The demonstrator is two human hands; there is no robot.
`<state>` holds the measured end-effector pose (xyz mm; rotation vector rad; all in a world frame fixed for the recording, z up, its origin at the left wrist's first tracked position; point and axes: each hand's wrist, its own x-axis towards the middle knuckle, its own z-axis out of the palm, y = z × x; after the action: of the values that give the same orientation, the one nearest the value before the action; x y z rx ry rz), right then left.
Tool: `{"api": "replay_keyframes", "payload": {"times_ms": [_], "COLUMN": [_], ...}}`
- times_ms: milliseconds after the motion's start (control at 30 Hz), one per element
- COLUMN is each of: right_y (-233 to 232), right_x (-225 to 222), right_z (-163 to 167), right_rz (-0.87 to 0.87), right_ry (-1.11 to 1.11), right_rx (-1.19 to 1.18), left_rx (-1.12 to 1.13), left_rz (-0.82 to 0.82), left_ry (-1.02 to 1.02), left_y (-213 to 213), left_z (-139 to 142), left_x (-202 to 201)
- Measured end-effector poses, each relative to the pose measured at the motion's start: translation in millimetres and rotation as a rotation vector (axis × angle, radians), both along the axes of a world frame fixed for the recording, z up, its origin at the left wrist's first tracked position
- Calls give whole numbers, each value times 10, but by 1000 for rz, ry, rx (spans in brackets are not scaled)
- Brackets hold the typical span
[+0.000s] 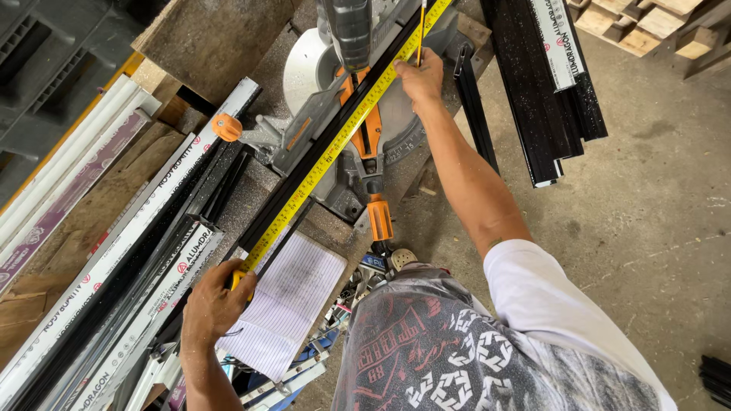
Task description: The person measures a black aluminum profile with a tape measure and marks it with a pencil, then cuts it using a miter saw. After cutting, the person removes protective film from the profile and stacks it with other cut pieces.
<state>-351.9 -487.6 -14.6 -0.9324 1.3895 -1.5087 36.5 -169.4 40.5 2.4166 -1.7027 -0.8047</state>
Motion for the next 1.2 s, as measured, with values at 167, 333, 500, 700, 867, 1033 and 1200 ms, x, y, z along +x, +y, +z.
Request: {"api": "replay_keyframes", "payload": {"times_ms": [167,333,500,700,867,1033,1200], "right_y": [4,-2,-9,7,45,54,-16], "right_x": [29,36,35,51,73,84,27], "right_z": [-13,-31,-28,-20,69,69,-118], "right_rz": [-12,-26,-11,-4,1,1,62], "right_ry": [-6,1,-33,49,78,101,-3], "right_rx": [9,21,8,89,97,117,-59], "left_rx": [10,44,3,2,23,65,-120], "left_rz": [-6,20,16,8,24,40,-108], "left_ry": [-15,-29,-20,-15,0,8,36], "left_y": [-21,-56,-63,-52,-51,-51,-81], "left_z": [-17,-16,-7,-59,-132,-127,-237], "left_x": [31,33,36,99,157,157,236]}}
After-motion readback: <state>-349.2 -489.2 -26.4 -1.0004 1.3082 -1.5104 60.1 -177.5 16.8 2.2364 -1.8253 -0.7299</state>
